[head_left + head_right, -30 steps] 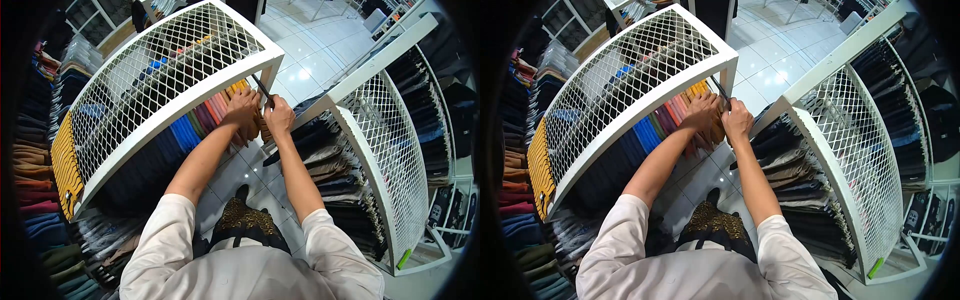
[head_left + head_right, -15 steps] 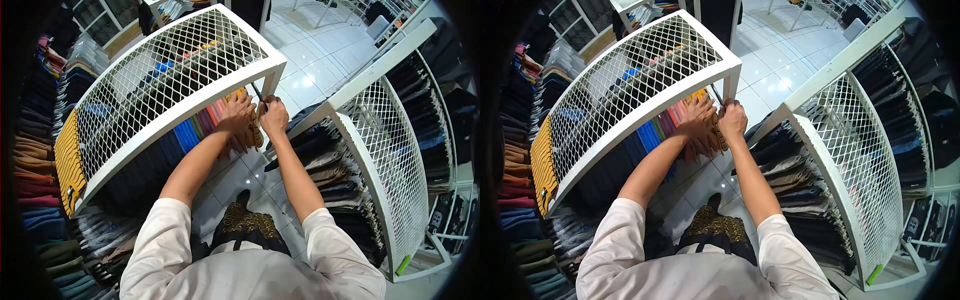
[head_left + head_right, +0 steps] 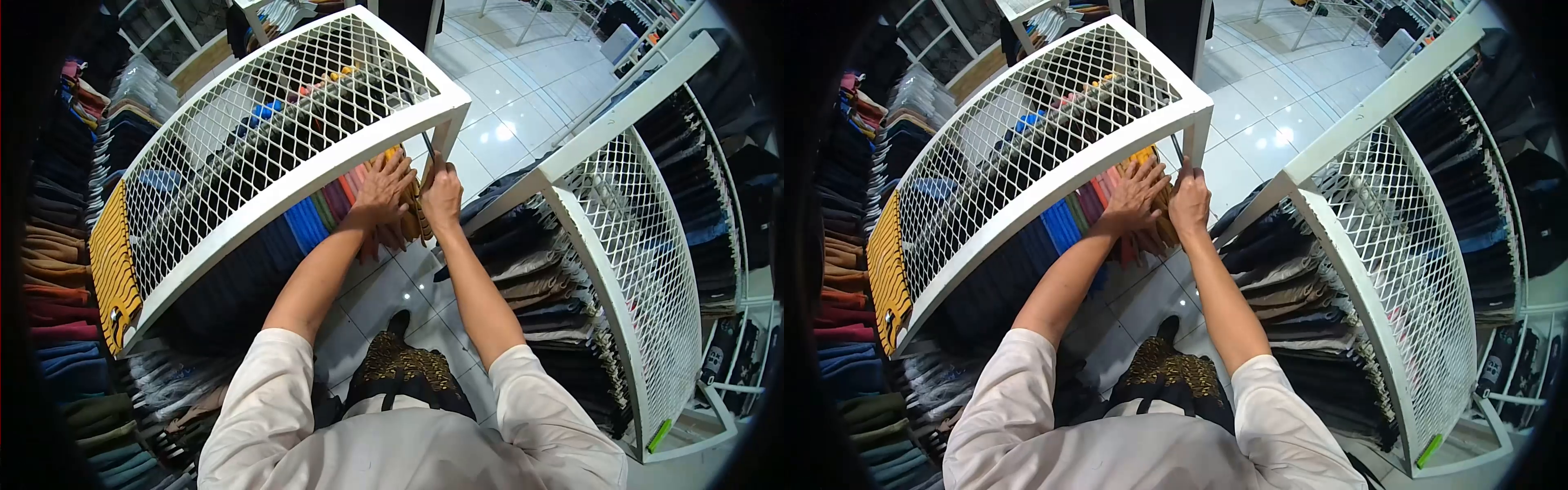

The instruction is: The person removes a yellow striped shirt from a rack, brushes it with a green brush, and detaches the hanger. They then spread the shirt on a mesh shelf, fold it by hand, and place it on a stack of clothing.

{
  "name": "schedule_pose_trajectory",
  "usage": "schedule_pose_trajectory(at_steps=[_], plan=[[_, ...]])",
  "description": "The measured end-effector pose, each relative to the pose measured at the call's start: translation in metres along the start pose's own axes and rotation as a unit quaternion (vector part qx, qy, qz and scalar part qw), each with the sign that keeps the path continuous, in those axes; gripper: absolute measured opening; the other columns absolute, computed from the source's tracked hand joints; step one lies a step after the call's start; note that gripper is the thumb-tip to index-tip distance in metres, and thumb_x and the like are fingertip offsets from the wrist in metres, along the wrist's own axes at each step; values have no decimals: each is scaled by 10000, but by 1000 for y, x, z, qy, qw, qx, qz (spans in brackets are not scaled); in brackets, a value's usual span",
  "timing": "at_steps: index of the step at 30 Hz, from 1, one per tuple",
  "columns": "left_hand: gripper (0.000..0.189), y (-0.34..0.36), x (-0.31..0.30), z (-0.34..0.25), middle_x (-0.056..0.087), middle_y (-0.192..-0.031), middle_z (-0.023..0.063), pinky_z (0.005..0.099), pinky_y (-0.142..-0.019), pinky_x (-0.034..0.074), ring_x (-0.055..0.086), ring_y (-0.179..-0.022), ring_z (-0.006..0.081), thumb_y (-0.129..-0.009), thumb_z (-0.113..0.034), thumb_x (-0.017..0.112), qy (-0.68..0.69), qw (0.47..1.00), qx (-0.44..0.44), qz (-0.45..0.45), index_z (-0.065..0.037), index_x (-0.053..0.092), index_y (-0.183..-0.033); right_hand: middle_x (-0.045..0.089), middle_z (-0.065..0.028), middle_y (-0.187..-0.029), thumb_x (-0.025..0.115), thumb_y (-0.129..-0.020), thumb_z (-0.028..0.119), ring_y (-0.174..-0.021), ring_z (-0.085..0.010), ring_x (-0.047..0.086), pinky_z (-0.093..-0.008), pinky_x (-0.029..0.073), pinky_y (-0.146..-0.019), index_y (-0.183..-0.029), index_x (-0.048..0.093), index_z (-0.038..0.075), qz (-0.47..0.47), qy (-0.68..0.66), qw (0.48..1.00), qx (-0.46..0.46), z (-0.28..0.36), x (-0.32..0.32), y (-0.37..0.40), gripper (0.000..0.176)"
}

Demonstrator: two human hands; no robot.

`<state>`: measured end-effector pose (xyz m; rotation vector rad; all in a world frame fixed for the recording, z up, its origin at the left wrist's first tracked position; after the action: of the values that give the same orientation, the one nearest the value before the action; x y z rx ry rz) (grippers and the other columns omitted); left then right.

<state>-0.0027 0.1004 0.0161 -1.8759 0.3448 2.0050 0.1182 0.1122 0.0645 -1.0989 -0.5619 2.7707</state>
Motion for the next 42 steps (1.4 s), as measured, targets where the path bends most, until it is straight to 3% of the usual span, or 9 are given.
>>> schedule_pose_trajectory(at_steps=[3,7,10,12,16,23,28,35,42], plan=[[809,-1,1,1,363,-1598,100,545,-1247,161,213,-1536,315,-838,-506,695,-13,999,-9,35,-161,439,-1522,663,-299,-941,501,-1032,173,-863,-507,641,-544,528,-761,-1256,584,10,-5,-21,1000,-7,-12,11,-1,289],[807,1,1,2,369,-1592,103,543,-1244,169,217,-1534,317,-828,-495,706,2,1000,-4,18,-157,447,-1514,669,-292,-953,520,-1020,186,-854,-501,651,-546,530,-763,-1240,624,15,-22,-49,998,-19,-19,23,-4,297],[811,3,-3,2,415,-1566,120,548,-1256,132,249,-1523,332,-801,-481,723,11,1000,9,-11,-130,480,-1491,655,-245,-1035,586,-980,168,-907,-463,663,-526,538,-780,-1249,625,53,74,67,994,44,-33,44,-7,295],[806,6,-6,3,412,-1567,123,543,-1255,143,250,-1522,336,-800,-462,734,34,999,12,-17,-125,482,-1487,658,-179,-1021,668,-928,216,-946,-384,663,-481,539,-789,-1213,661,107,-23,137,989,-51,-19,30,-5,305],[815,10,-8,5,376,-1594,105,545,-1239,189,256,-1520,338,-808,-421,747,48,998,16,-23,-141,446,-1512,653,-89,-997,714,-894,249,-955,-312,663,-442,544,-767,-1068,698,146,-42,61,997,9,-31,32,-3,203],[839,12,-6,6,349,-1616,105,537,-1236,193,241,-1530,336,-815,-428,736,55,998,19,-37,-126,417,-1529,678,-109,-1033,672,-940,283,-908,-323,695,-432,557,-765,-1035,700,127,62,114,991,36,-37,39,-7,185],[902,15,-7,8,314,-1638,105,513,-1238,199,229,-1536,326,-815,-429,734,52,997,25,-51,-63,358,-1549,722,-172,-985,635,-966,259,-897,-347,708,-429,562,-801,-1065,728,77,57,4,998,6,-36,52,-2,227],[922,16,-5,8,295,-1646,114,505,-1259,158,204,-1549,317,-811,-402,733,76,996,26,-41,-43,332,-1559,739,-212,-966,632,-977,203,-858,-382,724,-413,578,-763,-1244,655,54,116,-119,982,86,-66,83,2,307],[915,22,-10,5,320,-1638,99,560,-1267,85,184,-1557,310,-796,-380,740,98,992,-17,-82,-99,344,-1571,716,-236,-1073,632,-972,217,-964,-382,705,-430,555,-850,-1220,671,51,133,-54,990,-7,-65,84,-7,301]])
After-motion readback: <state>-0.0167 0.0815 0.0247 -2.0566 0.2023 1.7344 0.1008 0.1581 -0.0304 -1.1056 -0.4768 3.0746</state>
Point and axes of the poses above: each hand's wrist, its own y-axis away from the middle knuckle, its own x-axis out of the palm, z = x × y, the point moved 8 cm from there along -y, towards the middle knuckle
